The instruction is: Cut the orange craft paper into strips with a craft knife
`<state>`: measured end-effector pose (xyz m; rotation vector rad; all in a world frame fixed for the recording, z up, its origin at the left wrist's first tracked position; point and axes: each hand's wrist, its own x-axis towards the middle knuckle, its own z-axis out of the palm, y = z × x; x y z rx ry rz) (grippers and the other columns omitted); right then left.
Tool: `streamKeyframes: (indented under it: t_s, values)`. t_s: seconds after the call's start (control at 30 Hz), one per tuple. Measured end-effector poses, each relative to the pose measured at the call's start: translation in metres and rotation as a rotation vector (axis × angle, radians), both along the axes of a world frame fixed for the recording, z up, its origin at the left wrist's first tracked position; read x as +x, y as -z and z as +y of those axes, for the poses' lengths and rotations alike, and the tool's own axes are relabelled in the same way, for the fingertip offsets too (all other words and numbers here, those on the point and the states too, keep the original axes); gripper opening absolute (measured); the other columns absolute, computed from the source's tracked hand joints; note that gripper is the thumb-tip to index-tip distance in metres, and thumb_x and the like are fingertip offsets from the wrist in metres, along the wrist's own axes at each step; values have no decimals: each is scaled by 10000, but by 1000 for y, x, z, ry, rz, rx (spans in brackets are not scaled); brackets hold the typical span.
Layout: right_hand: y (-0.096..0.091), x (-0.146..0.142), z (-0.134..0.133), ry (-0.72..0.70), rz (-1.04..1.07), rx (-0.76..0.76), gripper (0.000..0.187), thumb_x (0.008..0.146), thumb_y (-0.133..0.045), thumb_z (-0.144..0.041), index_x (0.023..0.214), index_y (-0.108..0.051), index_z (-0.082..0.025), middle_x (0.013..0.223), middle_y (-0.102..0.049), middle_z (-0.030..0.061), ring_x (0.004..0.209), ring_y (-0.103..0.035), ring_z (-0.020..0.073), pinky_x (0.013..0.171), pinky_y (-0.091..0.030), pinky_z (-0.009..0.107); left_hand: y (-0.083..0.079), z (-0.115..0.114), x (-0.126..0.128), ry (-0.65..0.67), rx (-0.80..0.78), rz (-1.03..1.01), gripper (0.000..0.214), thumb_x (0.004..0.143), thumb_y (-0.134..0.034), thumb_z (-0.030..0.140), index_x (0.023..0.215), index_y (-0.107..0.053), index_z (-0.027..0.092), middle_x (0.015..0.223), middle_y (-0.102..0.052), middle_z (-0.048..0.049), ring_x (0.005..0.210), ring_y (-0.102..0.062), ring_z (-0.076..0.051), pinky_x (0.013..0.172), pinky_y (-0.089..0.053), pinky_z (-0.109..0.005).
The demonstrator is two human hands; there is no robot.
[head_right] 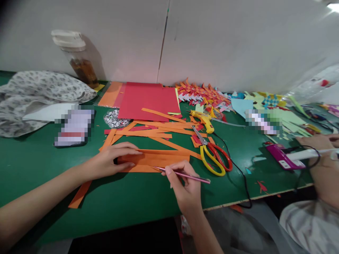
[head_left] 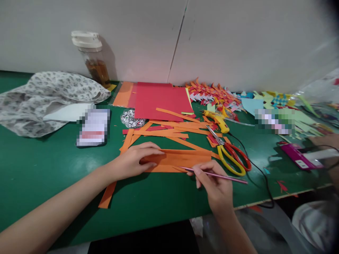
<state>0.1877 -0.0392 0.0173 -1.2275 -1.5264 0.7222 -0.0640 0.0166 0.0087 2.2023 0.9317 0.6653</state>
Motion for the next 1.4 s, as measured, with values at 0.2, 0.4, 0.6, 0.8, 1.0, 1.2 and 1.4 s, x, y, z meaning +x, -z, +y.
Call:
streamKeyframes:
  t_s: [0.2,0.4,0.6,0.8,1.0,1.2,1.4]
  values:
    - [1,-2,12,0,113,-112,177,817,-664,-295,698,-590,-188,558,-649,1,433,-552,111,404,-444,219,0,-1,-1,37,61,2,317,925,-515,172,1227,-589,235,1250,-573,-71,1101,-590,-178,934,-515,-295]
    - [3,-3,9,10,111,-109,169,817,-661,-278,696,-586,-186,602,-669,9,417,-509,89,408,-437,208,1,0,-2,35,57,17,326,922,-525,168,1235,-584,239,1264,-564,-65,1123,-580,-181,973,-499,-309]
    - [3,-3,10,41,111,-91,154,816,-646,-239,685,-584,-187,585,-649,-8,424,-506,85,429,-437,204,0,0,-1,36,52,14,320,925,-522,176,1234,-579,237,1257,-567,-69,1113,-582,-183,969,-503,-322]
    - [4,-4,9,71,99,-63,156,819,-634,-220,677,-577,-187,600,-642,-9,424,-489,82,427,-425,209,0,0,-1,35,46,22,322,924,-521,168,1233,-581,232,1257,-567,-69,1114,-582,-180,972,-498,-319]
    - [6,-2,8,75,97,-55,157,826,-629,-222,681,-577,-190,606,-625,-14,432,-498,90,438,-433,224,0,0,-1,35,48,16,318,928,-517,180,1234,-583,234,1256,-571,-71,1114,-584,-183,975,-496,-316]
    - [5,-3,7,75,98,-49,161,826,-626,-211,674,-575,-191,611,-628,-14,430,-486,83,440,-429,216,1,0,-1,31,42,22,328,923,-525,185,1238,-585,249,1261,-569,-64,1116,-585,-182,976,-493,-306]
    - [6,-3,8,83,109,-41,158,817,-631,-203,669,-577,-190,600,-613,-21,439,-498,85,461,-440,222,1,-1,-1,34,45,22,323,922,-525,172,1234,-585,232,1259,-570,-64,1117,-581,-177,970,-493,-300]
